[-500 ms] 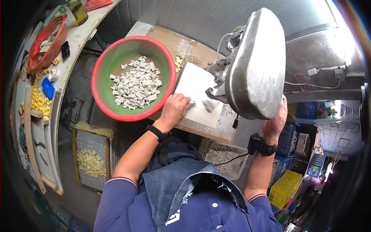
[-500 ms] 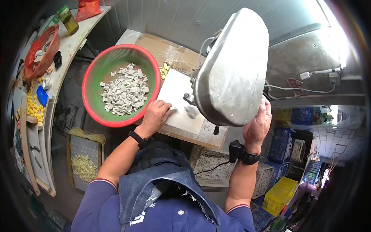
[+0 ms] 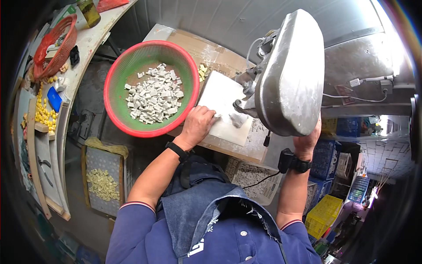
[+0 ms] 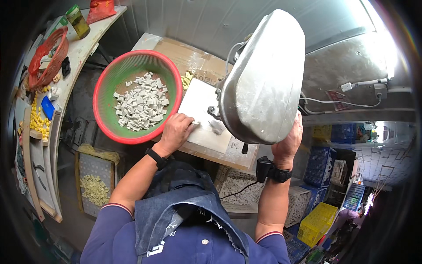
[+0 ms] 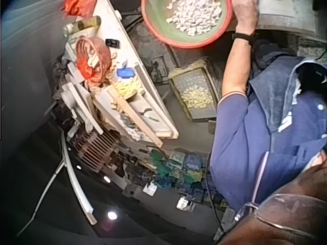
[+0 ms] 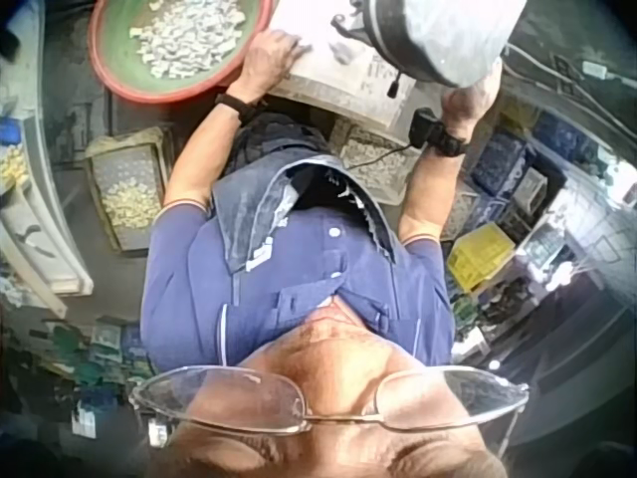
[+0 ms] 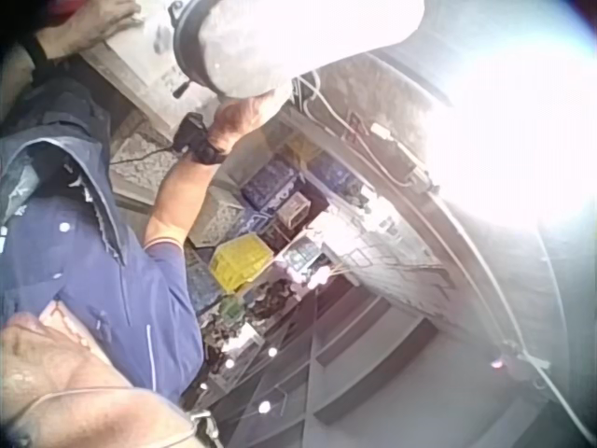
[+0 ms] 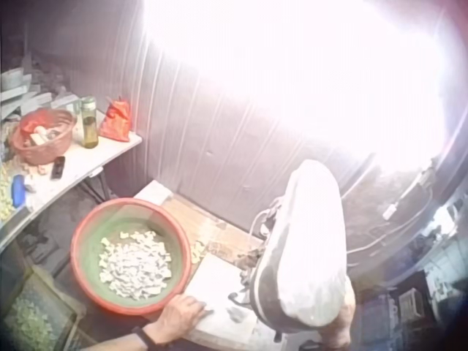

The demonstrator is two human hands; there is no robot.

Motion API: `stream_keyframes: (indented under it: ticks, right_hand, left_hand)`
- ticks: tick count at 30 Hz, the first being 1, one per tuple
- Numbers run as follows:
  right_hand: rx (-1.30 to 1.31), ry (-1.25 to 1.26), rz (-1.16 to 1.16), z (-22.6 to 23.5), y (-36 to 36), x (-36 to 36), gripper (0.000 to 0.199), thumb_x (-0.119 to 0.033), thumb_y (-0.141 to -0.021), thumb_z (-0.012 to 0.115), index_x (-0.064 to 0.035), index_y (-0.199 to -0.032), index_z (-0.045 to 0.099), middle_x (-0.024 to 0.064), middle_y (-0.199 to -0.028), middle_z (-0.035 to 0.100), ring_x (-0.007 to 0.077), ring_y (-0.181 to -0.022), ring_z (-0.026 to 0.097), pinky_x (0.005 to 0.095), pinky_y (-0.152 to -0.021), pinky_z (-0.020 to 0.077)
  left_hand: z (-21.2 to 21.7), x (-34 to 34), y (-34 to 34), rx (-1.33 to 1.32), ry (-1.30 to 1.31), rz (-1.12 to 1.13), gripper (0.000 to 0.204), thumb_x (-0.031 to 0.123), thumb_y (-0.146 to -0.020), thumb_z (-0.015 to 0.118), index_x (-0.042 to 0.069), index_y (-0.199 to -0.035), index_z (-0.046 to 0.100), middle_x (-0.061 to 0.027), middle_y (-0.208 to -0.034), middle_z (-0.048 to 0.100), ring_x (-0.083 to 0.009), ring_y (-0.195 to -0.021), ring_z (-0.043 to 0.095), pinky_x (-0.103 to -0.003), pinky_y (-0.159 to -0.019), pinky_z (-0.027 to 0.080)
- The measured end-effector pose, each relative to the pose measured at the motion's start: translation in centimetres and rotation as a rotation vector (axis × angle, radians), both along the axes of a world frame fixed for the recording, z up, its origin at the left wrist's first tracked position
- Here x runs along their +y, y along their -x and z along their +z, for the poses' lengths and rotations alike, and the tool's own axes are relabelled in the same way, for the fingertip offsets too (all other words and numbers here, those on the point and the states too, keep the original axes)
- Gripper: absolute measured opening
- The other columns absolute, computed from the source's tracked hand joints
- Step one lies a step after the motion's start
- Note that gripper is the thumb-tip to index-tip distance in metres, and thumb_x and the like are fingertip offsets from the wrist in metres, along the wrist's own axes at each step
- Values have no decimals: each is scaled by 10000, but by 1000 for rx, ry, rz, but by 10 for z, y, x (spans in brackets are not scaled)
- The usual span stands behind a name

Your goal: Use an industrial machine to process small white pieces of plastic or rubber material.

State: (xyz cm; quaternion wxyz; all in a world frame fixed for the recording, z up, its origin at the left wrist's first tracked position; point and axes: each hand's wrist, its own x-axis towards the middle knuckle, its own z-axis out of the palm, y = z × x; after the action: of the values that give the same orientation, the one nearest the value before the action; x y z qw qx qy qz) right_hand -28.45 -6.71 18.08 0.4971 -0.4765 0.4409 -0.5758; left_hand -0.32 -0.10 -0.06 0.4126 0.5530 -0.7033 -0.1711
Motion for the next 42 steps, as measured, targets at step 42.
stream_keyframes:
  ticks: [42]
  right_hand:
    - [469, 286, -125, -30, 31, -9, 385, -203, -885, 710, 30, -1181, 630, 191, -1130, 658, 379, -1042, 638, 422, -882, 501]
  left_hand:
    - [-14, -31, 11, -84, 90, 23, 132, 125, -789, 699, 89, -916, 689, -54, -821, 618, -246, -838, 605, -394, -741, 465]
